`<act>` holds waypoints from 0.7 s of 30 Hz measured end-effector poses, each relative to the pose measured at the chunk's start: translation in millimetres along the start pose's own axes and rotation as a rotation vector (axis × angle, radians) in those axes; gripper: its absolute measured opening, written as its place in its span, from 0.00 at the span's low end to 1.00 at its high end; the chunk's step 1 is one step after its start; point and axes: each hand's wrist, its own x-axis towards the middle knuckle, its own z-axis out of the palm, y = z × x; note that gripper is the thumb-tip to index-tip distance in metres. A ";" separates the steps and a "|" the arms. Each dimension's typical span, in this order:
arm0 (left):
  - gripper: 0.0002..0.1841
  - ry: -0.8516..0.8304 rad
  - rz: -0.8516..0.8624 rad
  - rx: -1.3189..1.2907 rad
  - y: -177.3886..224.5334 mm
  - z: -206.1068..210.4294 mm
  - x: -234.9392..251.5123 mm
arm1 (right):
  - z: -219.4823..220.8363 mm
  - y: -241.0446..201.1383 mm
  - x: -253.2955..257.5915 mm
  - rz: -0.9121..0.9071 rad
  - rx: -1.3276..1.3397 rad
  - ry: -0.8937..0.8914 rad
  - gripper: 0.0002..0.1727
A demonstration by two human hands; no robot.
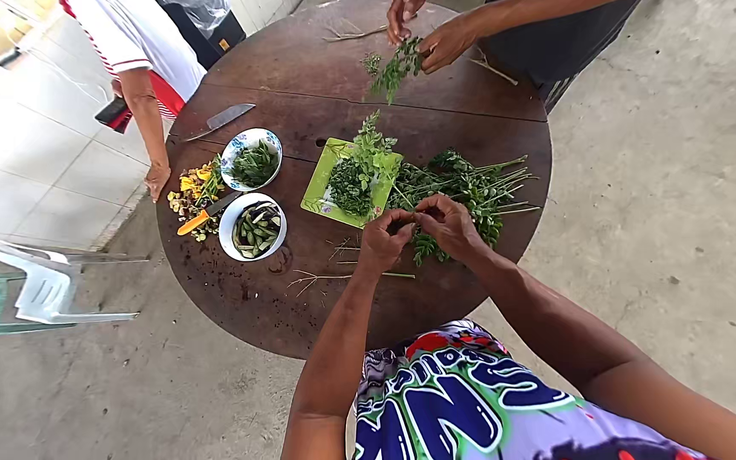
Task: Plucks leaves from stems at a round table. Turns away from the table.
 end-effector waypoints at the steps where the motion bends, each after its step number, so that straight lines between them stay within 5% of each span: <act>1: 0.09 -0.002 -0.040 -0.053 -2.2 -0.4 -0.3 | 0.0 -0.3 -0.2 0.011 -0.009 -0.018 0.07; 8: 0.05 0.024 -0.154 -0.303 -21.8 -5.8 -4.2 | -2.6 1.6 -2.7 0.043 0.030 -0.069 0.04; 21: 0.04 -0.007 -0.194 -0.345 -30.9 -24.4 -8.0 | -11.4 0.2 1.5 0.042 -0.015 -0.067 0.03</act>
